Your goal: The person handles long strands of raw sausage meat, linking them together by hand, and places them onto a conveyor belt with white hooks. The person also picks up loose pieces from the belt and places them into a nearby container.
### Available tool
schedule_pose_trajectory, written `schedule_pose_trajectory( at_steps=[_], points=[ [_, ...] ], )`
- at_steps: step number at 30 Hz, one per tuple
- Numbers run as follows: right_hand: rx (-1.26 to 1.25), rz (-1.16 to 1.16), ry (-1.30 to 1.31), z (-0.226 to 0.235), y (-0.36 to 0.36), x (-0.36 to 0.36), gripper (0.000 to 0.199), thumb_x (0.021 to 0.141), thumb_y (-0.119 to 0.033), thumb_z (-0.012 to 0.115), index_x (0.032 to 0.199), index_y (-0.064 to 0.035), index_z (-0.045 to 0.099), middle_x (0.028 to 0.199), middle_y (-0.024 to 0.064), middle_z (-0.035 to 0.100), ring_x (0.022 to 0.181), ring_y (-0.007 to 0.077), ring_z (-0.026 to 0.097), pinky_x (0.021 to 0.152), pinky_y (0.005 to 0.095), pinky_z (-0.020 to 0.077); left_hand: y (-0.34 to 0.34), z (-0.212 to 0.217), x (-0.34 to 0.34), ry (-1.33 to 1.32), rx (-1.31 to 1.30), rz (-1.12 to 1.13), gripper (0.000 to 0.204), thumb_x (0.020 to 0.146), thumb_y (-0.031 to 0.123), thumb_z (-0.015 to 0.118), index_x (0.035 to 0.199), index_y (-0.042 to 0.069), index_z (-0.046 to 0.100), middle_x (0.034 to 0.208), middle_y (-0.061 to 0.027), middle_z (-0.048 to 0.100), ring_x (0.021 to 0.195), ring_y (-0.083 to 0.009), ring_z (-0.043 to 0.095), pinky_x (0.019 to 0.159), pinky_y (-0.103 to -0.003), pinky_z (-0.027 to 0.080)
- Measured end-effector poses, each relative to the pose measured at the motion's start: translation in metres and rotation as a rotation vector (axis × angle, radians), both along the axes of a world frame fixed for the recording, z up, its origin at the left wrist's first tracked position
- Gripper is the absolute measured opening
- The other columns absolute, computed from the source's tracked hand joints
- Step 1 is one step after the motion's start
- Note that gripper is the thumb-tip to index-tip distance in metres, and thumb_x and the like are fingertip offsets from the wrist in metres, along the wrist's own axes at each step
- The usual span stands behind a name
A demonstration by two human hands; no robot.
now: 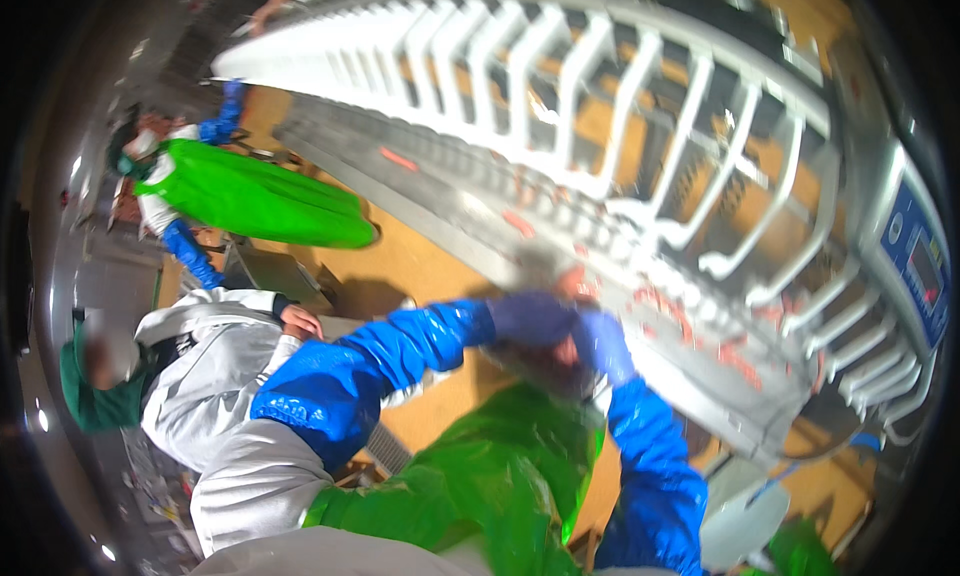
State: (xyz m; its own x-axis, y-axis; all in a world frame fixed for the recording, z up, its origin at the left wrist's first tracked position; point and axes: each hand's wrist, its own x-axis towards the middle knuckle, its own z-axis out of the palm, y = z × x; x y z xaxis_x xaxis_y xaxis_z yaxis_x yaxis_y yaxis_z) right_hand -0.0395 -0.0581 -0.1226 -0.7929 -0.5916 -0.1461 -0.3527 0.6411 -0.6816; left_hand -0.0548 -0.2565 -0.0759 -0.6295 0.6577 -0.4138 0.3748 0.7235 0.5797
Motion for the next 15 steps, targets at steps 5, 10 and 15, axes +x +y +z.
schedule_pose_trajectory(
  at_steps=[5,10,15],
  points=[
    [-0.355,-0.120,0.044,0.000,-0.011,0.014,0.019,0.081,-0.014,0.057,0.090,-0.0051,0.072,0.078,0.0145,0.070,0.077,0.0339,0.069,0.069,0.0419,0.0542,0.004,0.041,0.005,-0.017,-0.027,0.012,0.033,0.094,0.036,0.049,0.102,0.010,0.068,0.107,-0.0190,0.067,0.096,-0.0343,0.065,0.086,-0.047,0.050],
    [-0.737,-0.077,-0.183,0.063,-0.031,0.027,0.025,0.085,-0.012,0.056,0.103,-0.0008,0.070,0.090,0.0164,0.070,0.087,0.0318,0.068,0.078,0.0379,0.0534,-0.016,0.102,0.021,-0.064,-0.044,0.058,0.030,0.096,0.034,0.048,0.102,0.013,0.069,0.108,-0.0130,0.069,0.097,-0.0344,0.065,0.084,-0.044,0.051],
    [-0.691,0.019,0.240,0.060,-0.051,0.032,0.020,0.088,-0.015,0.056,0.089,-0.0004,0.069,0.076,0.0125,0.065,0.078,0.0271,0.065,0.073,0.0401,0.0511,-0.062,0.085,0.025,0.330,0.287,-0.110,0.031,0.096,0.030,0.049,0.082,0.004,0.061,0.081,-0.0125,0.062,0.073,-0.0298,0.060,0.069,-0.040,0.049]
  ],
)
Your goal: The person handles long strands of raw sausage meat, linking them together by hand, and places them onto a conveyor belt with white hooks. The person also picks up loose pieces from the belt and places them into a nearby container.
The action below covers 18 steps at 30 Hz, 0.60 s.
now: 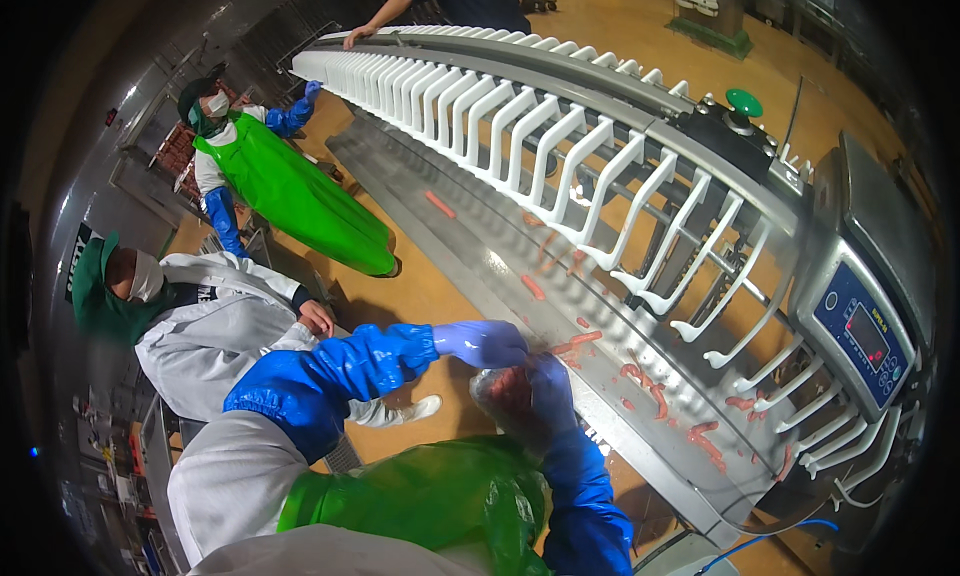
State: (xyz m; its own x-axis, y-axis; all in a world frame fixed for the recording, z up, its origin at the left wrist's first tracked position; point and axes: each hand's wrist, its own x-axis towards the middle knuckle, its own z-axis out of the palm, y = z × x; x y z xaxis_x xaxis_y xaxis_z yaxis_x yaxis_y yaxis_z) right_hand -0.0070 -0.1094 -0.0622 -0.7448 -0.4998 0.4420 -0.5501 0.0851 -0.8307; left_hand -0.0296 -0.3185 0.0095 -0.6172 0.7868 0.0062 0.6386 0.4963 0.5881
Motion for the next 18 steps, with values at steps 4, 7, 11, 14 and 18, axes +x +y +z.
schedule_pose_trajectory(
  at_steps=[4,7,11,14,18],
  points=[
    [-0.004,-0.176,-0.183,-0.059,0.028,-0.009,0.022,0.093,-0.017,0.051,0.077,-0.0049,0.058,0.065,0.0050,0.050,0.061,0.0190,0.049,0.060,0.0336,0.0415,0.005,0.111,0.002,-0.928,0.690,0.768,0.033,0.097,0.017,0.041,0.066,0.006,0.043,0.056,-0.0018,0.038,0.050,-0.0124,0.038,0.047,-0.030,0.035],
    [-0.391,-0.417,-0.737,-0.132,0.018,-0.008,0.029,0.097,-0.019,0.048,0.070,-0.0087,0.051,0.058,-0.0007,0.040,0.051,0.0136,0.039,0.053,0.0291,0.0355,0.012,0.155,0.017,-0.626,0.661,0.865,0.034,0.098,0.019,0.041,0.066,0.008,0.042,0.058,0.0026,0.038,0.051,-0.0074,0.033,0.046,-0.026,0.032],
    [-0.916,-0.454,-1.079,-0.114,0.005,-0.001,0.034,0.100,-0.021,0.044,0.067,-0.0111,0.046,0.057,-0.0021,0.038,0.050,0.0113,0.035,0.051,0.0268,0.0326,0.013,0.113,-0.008,-0.287,0.508,0.907,0.032,0.096,0.018,0.043,0.069,0.003,0.046,0.057,-0.0029,0.041,0.050,-0.0121,0.036,0.047,-0.031,0.035],
    [-0.915,-0.365,-0.968,-0.129,0.008,-0.015,0.038,0.103,-0.022,0.038,0.067,-0.0109,0.044,0.058,-0.0014,0.039,0.051,0.0107,0.035,0.051,0.0271,0.0331,0.003,0.069,-0.049,0.105,0.459,0.806,0.024,0.094,0.018,0.047,0.076,0.002,0.051,0.063,-0.0080,0.047,0.052,-0.0165,0.042,0.050,-0.035,0.040],
    [-0.988,-0.368,-0.857,-0.116,0.031,-0.016,0.029,0.095,-0.016,0.039,0.067,-0.0114,0.038,0.063,0.0015,0.039,0.057,0.0148,0.038,0.057,0.0311,0.0371,0.009,0.037,-0.071,-0.093,0.353,0.714,0.019,0.090,0.017,0.058,0.103,0.003,0.057,0.093,-0.0167,0.060,0.083,-0.0258,0.060,0.079,-0.041,0.050]
  ],
)
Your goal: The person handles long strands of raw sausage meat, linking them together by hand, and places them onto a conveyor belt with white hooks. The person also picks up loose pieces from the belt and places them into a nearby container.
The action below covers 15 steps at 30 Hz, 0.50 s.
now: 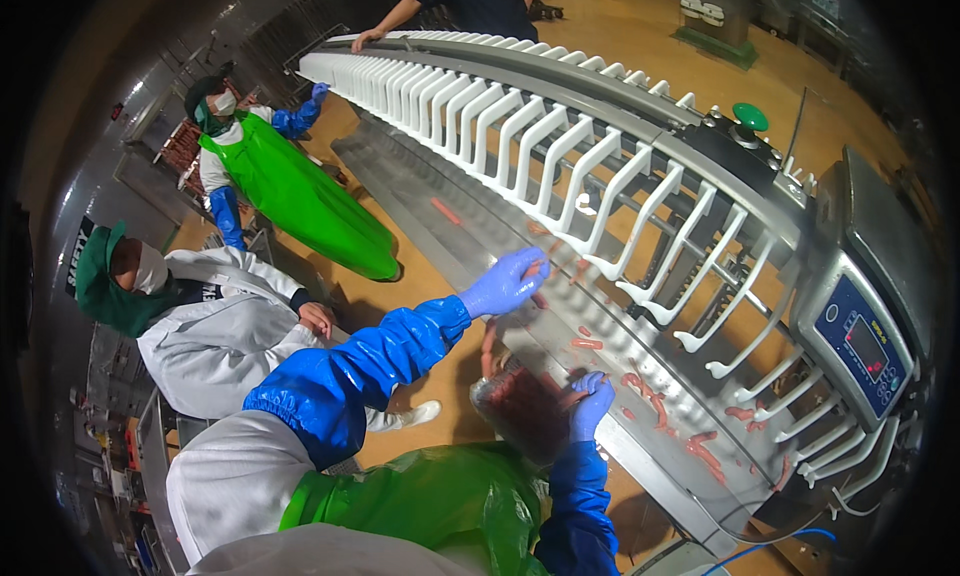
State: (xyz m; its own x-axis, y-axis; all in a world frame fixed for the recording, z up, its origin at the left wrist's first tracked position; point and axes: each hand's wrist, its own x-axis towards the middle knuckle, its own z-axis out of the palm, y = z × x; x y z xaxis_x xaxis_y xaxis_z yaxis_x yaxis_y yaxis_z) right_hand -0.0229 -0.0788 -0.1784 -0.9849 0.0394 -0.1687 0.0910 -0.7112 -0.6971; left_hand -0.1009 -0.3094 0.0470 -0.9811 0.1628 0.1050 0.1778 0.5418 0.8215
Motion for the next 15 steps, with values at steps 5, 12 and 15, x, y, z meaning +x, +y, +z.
schedule_pose_trajectory(
  at_steps=[5,12,15],
  points=[
    [-0.416,0.004,-0.100,0.061,0.000,0.011,0.026,0.090,-0.017,0.039,0.065,-0.0124,0.034,0.063,0.0026,0.035,0.062,0.0177,0.038,0.064,0.0340,0.0381,0.026,-0.105,0.051,0.578,-0.342,-0.218,0.059,0.080,0.020,0.067,0.135,0.007,0.049,0.121,-0.0231,0.058,0.102,-0.0407,0.061,0.095,-0.049,0.047],
    [-0.600,0.182,-0.040,0.075,-0.007,0.015,0.025,0.081,-0.021,0.049,0.066,-0.0120,0.032,0.067,0.0032,0.031,0.065,0.0175,0.032,0.069,0.0349,0.0332,0.071,-0.089,0.117,-0.276,-0.303,-0.484,0.045,0.090,0.021,0.055,0.134,0.013,0.052,0.109,-0.0225,0.063,0.091,-0.0352,0.067,0.076,-0.045,0.051],
    [-0.414,0.413,0.022,0.079,0.008,0.015,0.018,0.083,-0.018,0.049,0.069,-0.0081,0.042,0.073,0.0055,0.044,0.076,0.0206,0.045,0.083,0.0384,0.0397,0.052,-0.068,0.115,-0.316,-0.424,-0.430,0.030,0.089,0.018,0.053,0.117,0.015,0.064,0.093,-0.0203,0.066,0.081,-0.0357,0.067,0.072,-0.045,0.052]
  ],
)
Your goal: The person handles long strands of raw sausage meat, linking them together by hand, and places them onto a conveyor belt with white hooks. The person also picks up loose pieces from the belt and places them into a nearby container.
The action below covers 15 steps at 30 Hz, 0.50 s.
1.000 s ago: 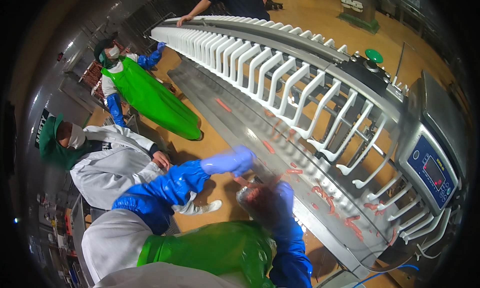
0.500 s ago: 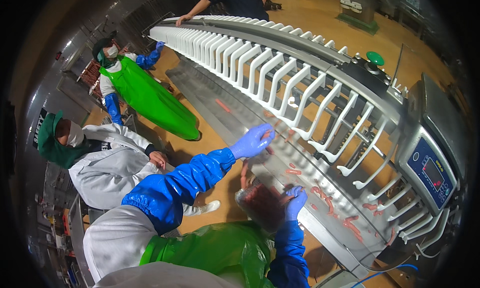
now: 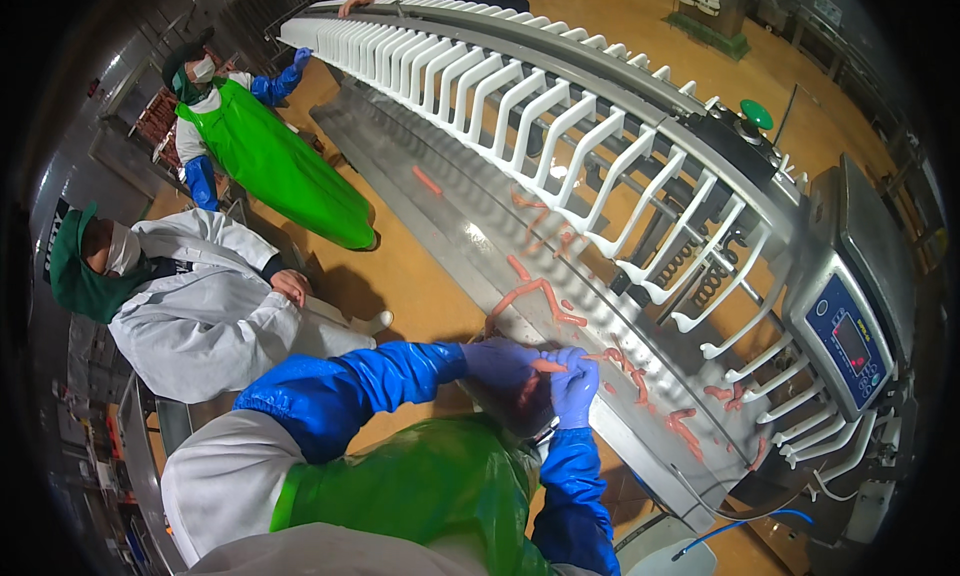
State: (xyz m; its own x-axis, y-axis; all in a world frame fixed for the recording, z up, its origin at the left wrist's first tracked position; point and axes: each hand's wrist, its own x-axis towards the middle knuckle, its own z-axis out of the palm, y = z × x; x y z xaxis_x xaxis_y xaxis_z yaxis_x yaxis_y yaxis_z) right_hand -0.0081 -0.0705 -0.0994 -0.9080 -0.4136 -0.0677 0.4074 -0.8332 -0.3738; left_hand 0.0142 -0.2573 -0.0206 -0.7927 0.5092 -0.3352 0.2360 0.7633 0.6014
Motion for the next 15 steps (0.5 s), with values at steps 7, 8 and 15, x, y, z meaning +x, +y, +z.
schedule_pose_trajectory(
  at_steps=[7,8,15],
  points=[
    [1.133,0.651,0.816,0.029,0.005,0.005,0.029,0.093,-0.018,0.047,0.112,-0.0005,0.060,0.099,0.0141,0.064,0.096,0.0281,0.061,0.092,0.0349,0.0464,-0.013,-0.001,0.001,0.165,-0.269,-0.381,0.025,0.083,0.026,0.060,0.096,0.007,0.070,0.082,-0.0195,0.067,0.076,-0.0364,0.068,0.068,-0.044,0.054],
    [1.005,0.477,0.890,0.014,0.002,0.011,0.028,0.094,-0.017,0.046,0.108,0.0006,0.061,0.098,0.0177,0.064,0.094,0.0326,0.062,0.088,0.0374,0.0475,-0.011,0.000,0.000,0.193,-0.201,-0.367,0.024,0.083,0.025,0.060,0.095,0.008,0.070,0.081,-0.0186,0.068,0.076,-0.0365,0.068,0.068,-0.044,0.054],
    [1.500,0.439,1.208,0.002,-0.027,0.008,0.029,0.096,-0.018,0.045,0.089,0.0023,0.064,0.079,0.0164,0.065,0.073,0.0315,0.061,0.072,0.0387,0.0495,-0.032,-0.002,-0.004,0.138,-0.048,-0.198,0.023,0.087,0.026,0.056,0.093,0.008,0.070,0.089,-0.0165,0.070,0.081,-0.0373,0.066,0.073,-0.045,0.052]
  ],
)
